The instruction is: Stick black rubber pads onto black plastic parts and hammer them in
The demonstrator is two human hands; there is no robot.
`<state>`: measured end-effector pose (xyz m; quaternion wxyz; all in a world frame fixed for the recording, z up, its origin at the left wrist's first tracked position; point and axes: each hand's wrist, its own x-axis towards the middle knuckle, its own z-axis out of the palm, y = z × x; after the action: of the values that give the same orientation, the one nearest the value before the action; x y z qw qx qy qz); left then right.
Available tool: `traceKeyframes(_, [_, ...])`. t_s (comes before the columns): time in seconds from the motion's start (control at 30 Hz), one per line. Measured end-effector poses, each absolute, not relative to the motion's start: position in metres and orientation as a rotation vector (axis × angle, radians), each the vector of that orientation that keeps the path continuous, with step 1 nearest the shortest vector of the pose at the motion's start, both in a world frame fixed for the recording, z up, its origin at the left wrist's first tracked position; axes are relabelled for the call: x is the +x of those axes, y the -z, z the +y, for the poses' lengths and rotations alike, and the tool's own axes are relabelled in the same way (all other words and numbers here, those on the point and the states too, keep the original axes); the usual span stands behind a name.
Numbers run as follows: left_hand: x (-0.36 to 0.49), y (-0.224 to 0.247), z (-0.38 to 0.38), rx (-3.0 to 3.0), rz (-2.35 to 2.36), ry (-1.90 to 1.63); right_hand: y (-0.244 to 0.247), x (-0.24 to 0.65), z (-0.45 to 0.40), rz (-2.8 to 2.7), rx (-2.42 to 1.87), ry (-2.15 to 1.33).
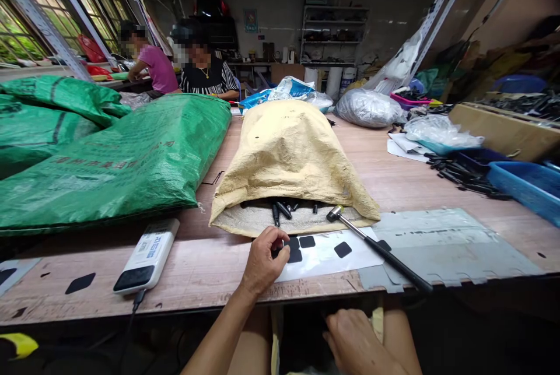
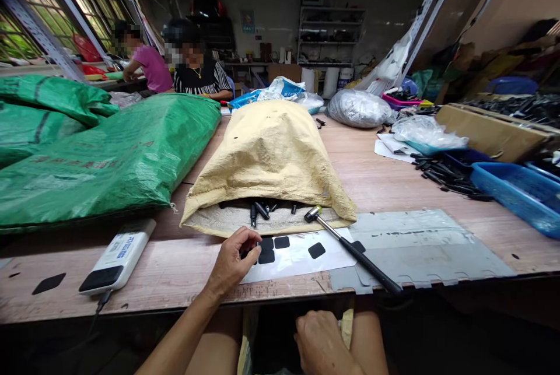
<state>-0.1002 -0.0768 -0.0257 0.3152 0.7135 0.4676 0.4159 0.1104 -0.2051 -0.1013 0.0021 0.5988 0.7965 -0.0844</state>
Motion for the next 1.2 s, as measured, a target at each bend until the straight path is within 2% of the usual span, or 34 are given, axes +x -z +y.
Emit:
traceKeyframes(0.07, [-0.1,0.023,-0.076,1.797,1.263,-1.091,0.079,0.114,-0.203,2.509,1.949,0.34])
traceKeyframes(0.2, [-0.099,0.009,-0.061,1.622,1.458,-0.995,0.011,0.138,-0.173,2.545,1.927,0.733])
traceKeyframes(0.3, [-0.094,-0.004,-0.04,1.721,1.782,-0.868,-0.016,0.167,-0.136,2.529,2.266,0.494])
traceKeyframes(0.37, [-0.091,-0.006,-0.028,1.805,1.979,-0.737,-0.014,0.184,-0.114,2.393,2.539,0.176])
traceKeyframes(0.43, [-0.091,-0.005,-0.02,1.872,2.069,-0.596,0.0,0.197,-0.099,2.341,2.558,0.008])
traceKeyframes(0.6, [-0.111,-0.002,-0.024,1.963,2.085,-0.439,0.03,0.205,-0.088,2.327,2.536,-0.074])
traceKeyframes(0.73, [-0.124,-0.009,-0.045,2.073,1.984,-0.65,0.029,0.201,-0.088,2.337,2.496,-0.12])
traceKeyframes(0.83, [-0.114,-0.009,-0.063,2.26,1.646,-0.743,0.023,0.198,-0.091,2.353,2.537,-0.078])
traceKeyframes(0.93, [-0.098,-0.004,-0.074,2.37,1.373,-0.633,0.015,0.193,-0.1,2.386,2.655,0.036])
traceKeyframes(1.2, [-0.081,0.013,-0.073,2.309,1.344,-0.681,0.001,0.165,-0.132,2.723,2.64,0.672])
